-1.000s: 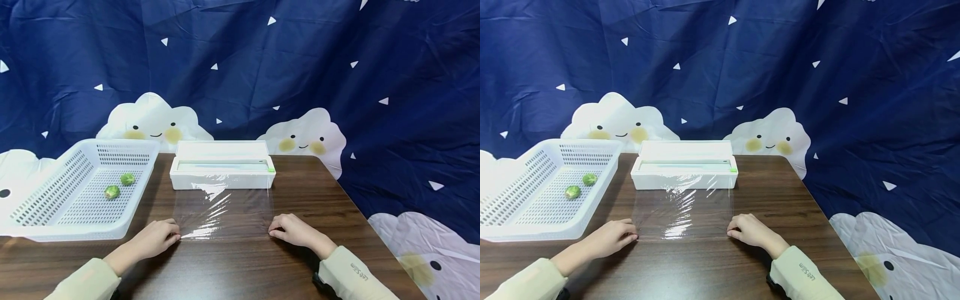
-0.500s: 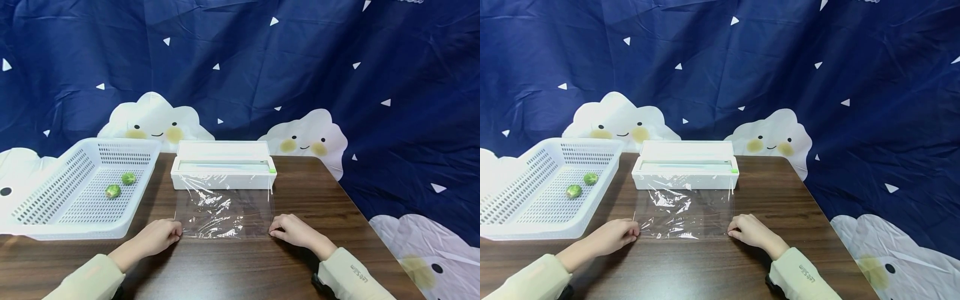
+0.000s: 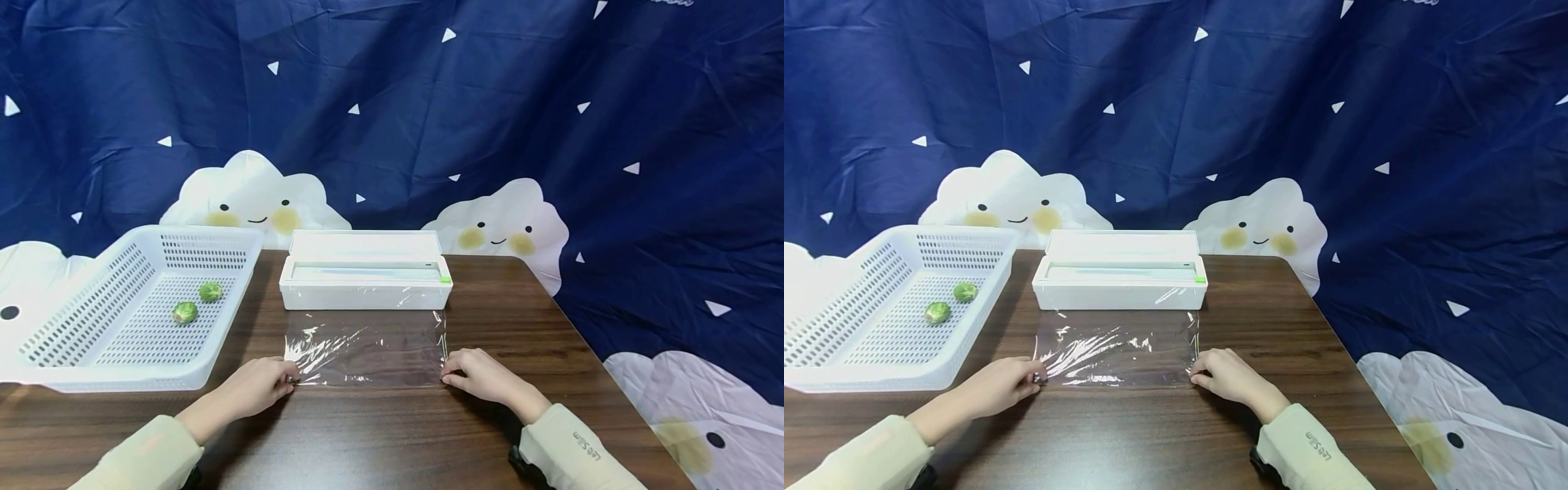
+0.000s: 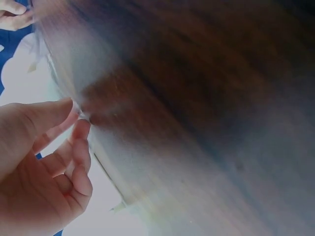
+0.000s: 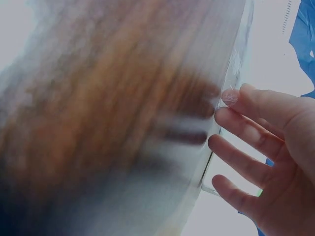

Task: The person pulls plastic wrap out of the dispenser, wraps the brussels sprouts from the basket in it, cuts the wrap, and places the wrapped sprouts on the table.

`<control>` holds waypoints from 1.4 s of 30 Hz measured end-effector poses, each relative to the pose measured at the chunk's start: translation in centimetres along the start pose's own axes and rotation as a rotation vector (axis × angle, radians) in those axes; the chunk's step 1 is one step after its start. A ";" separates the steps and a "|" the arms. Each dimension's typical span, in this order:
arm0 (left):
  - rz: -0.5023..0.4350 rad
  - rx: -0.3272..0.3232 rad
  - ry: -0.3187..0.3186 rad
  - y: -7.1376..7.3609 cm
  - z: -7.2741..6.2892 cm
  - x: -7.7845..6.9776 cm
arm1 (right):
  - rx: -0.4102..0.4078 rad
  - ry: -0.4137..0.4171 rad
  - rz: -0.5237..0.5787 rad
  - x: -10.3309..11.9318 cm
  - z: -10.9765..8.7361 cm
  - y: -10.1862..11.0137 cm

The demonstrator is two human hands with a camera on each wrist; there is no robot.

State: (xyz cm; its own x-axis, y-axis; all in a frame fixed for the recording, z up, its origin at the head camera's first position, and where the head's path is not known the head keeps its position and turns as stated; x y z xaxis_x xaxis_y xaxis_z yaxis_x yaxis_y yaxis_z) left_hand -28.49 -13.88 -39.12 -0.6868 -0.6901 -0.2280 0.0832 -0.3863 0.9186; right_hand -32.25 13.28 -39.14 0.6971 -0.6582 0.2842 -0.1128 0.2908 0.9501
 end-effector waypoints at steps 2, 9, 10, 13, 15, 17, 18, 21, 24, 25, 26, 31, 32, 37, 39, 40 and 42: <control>0.002 -0.003 0.002 0.0 -0.1 0.0 | 0.000 -0.002 0.002 0.0 0.0 0.0; 0.002 0.009 0.020 0.1 -0.2 0.1 | 0.006 -0.007 0.004 0.0 0.1 0.0; 0.003 0.011 0.024 0.2 -0.3 0.1 | 0.006 -0.009 0.001 -0.1 0.1 0.0; 0.007 0.013 0.035 0.5 -0.2 0.0 | 0.006 -0.014 -0.002 -0.1 0.0 0.0; 0.010 0.014 0.042 0.7 -0.1 -0.1 | 0.009 -0.018 -0.001 -0.2 0.0 0.0; 0.005 0.014 0.044 1.0 0.0 -0.3 | 0.011 -0.019 0.002 -0.3 0.0 0.0; 0.002 0.014 0.046 1.2 0.1 -0.4 | 0.013 -0.019 0.004 -0.3 0.0 -0.1; -0.020 0.007 0.041 2.0 0.5 -0.9 | 0.017 -0.014 0.005 -0.3 0.0 -0.2; -0.075 0.002 0.033 3.3 1.0 -1.6 | 0.024 -0.011 0.008 -0.3 0.1 -0.2; -0.100 0.002 0.034 3.7 1.1 -1.8 | 0.025 -0.011 0.009 -0.2 0.1 -0.2; -0.123 0.001 0.035 4.1 1.3 -2.0 | 0.027 -0.011 0.011 -0.2 0.1 -0.2; -0.232 -0.018 0.060 6.6 1.8 -2.0 | 0.030 -0.022 0.022 -0.3 0.0 -0.3; -0.252 -0.026 0.070 7.1 1.9 -1.9 | 0.032 -0.024 0.024 -0.4 0.0 -0.3; -0.337 -0.070 0.142 10.0 1.9 -0.7 | 0.036 -0.024 0.026 -0.5 0.1 -0.4; -0.335 -0.098 0.166 11.3 1.7 -0.1 | 0.038 -0.022 0.024 -0.5 0.1 -0.4; -0.337 -0.108 0.180 11.9 1.6 0.3 | 0.039 -0.022 0.025 -0.5 0.1 -0.4; -0.324 -0.132 0.208 13.1 1.3 1.2 | 0.040 -0.023 0.028 -0.5 0.1 -0.5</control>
State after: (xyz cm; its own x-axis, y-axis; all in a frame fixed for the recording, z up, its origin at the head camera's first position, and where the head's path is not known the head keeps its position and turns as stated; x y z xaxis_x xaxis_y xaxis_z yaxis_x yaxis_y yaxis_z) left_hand -29.15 -18.91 -26.95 -0.5332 -0.6238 -0.5715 -0.0117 -0.6700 0.7423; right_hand -32.64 13.42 -39.71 0.6766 -0.6664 0.3132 -0.1603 0.2818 0.9460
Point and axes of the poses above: each hand's wrist, its own z-axis towards the middle knuckle, its own y-axis out of the back of the hand, x = y × z, the point moved 10 cm from there along z, towards the middle knuckle, and after that the axes turned 5 degrees about -y, right-handed, at the moved point
